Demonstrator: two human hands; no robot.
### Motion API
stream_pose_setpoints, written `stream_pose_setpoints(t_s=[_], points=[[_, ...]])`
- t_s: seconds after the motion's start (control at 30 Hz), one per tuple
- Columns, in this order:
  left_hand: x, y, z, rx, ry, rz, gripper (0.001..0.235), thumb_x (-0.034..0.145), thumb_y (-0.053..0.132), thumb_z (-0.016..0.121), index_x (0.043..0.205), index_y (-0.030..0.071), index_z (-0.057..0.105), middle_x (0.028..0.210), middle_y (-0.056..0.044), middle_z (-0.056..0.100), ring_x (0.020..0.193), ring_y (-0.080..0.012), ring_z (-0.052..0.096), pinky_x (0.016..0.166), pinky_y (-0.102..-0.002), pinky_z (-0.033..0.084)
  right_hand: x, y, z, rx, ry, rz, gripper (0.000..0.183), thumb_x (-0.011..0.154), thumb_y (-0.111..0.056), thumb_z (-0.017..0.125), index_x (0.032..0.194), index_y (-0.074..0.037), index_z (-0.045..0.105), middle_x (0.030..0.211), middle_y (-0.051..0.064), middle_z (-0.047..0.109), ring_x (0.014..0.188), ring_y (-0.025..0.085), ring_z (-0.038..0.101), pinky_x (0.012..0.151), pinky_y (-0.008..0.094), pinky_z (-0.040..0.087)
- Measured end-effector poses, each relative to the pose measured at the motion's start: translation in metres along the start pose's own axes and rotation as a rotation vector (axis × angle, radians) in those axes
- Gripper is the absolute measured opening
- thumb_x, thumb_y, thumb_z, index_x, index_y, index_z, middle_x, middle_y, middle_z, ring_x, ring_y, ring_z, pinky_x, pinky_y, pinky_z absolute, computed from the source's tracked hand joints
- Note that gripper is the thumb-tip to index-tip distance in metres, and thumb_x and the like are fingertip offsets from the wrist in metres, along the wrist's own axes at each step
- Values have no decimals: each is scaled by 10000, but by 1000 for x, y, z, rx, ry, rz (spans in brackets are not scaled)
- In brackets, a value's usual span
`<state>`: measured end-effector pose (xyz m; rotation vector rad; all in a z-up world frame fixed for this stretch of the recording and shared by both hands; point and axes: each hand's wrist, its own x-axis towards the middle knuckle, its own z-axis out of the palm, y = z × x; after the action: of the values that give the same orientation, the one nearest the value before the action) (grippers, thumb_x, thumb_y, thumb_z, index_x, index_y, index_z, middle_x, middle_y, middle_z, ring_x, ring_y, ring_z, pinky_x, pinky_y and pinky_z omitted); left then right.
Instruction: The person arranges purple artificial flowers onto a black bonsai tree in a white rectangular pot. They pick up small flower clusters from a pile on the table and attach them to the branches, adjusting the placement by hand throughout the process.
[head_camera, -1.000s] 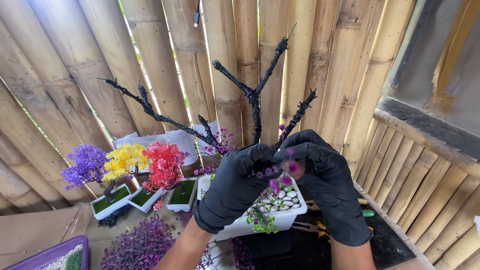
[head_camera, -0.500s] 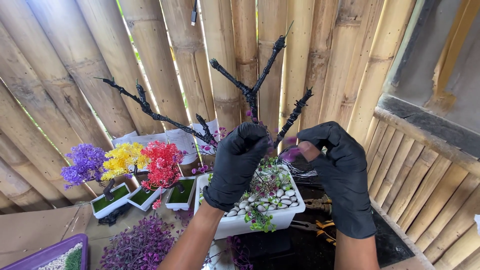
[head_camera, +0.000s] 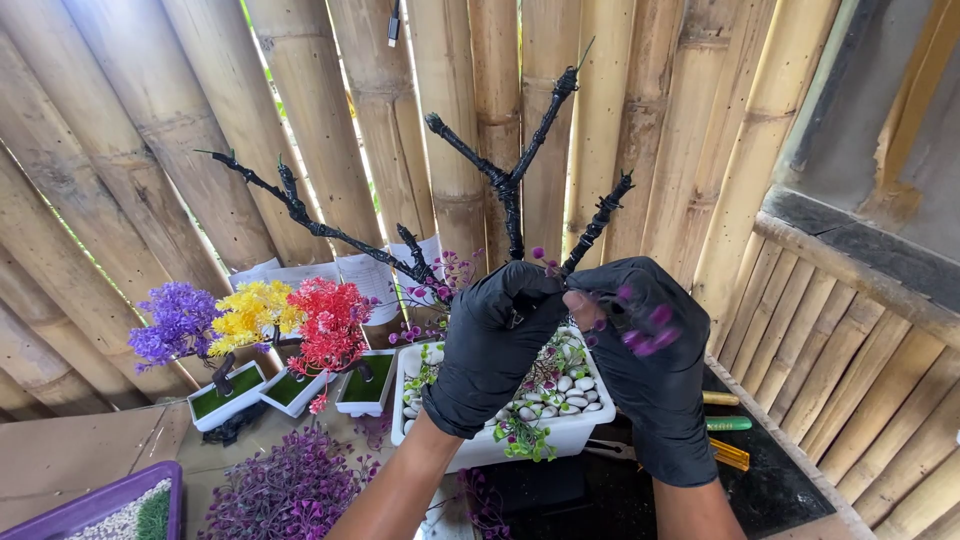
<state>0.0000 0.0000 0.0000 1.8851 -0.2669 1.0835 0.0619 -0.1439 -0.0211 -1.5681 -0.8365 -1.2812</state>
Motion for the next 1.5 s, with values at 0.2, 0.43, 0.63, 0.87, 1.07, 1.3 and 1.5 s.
stream_pose_setpoints(t_s=[0.2, 0.43, 0.63, 0.87, 1.07, 1.3, 1.5], points=[[7, 14, -9, -3, 16, 55, 316, 812, 190, 864, 1086, 231, 711, 907, -12, 805, 892, -274, 785, 800, -393, 639, 18, -42, -3, 82, -17, 21, 248, 870, -139, 818, 1005, 55, 744, 942, 223, 741, 966, 393, 680, 1017, 334, 509], [11, 16, -14, 58, -45, 191, 269, 862, 133, 836, 1102, 165, 719, 903, -108, 785, 834, -399, 742, 744, -480, 641, 21, -57, -9, 134, -169, 173, 309, 1025, -97, 629, 1161, 178, 667, 919, 198, 712, 996, 265, 599, 1085, 175, 386], [22, -10, -10, 74, -36, 219, 279, 839, 108, 850, 1082, 144, 718, 898, -120, 771, 798, -397, 737, 703, -426, 631, 18, 6, -22, 99, -250, 329, 288, 830, -410, 872, 1032, -259, 735, 903, -59, 761, 865, 163, 716, 901, 272, 540], [33, -41, 2, -52, -67, 161, 227, 834, -2, 808, 1034, 87, 749, 823, -153, 758, 746, -396, 746, 707, -422, 626, 22, 13, -15, 166, -310, 512, 192, 881, -191, 873, 1020, -133, 753, 853, 65, 759, 768, 196, 714, 749, 335, 572], [45, -71, 12, 248, -125, 196, 126, 835, 163, 810, 955, 192, 785, 823, -91, 776, 792, -360, 729, 686, -390, 623, 8, 41, 15, 140, -434, 457, 239, 821, -189, 887, 1033, -166, 780, 851, 69, 785, 814, 265, 767, 728, 353, 595], [49, -87, 16, 367, -131, 226, 144, 845, 203, 818, 966, 131, 791, 829, -154, 768, 810, -437, 708, 686, -477, 613, 5, 39, 22, 183, -468, 467, 169, 873, -137, 836, 1035, -138, 787, 838, 94, 787, 769, 252, 757, 703, 376, 586], [43, -77, 13, 370, -114, 189, 150, 845, 247, 833, 968, 165, 806, 849, -149, 775, 818, -431, 705, 717, -476, 611, 2, 55, 30, 156, -512, 515, 147, 874, -217, 840, 1007, -215, 778, 859, 21, 788, 827, 232, 768, 772, 376, 590]])
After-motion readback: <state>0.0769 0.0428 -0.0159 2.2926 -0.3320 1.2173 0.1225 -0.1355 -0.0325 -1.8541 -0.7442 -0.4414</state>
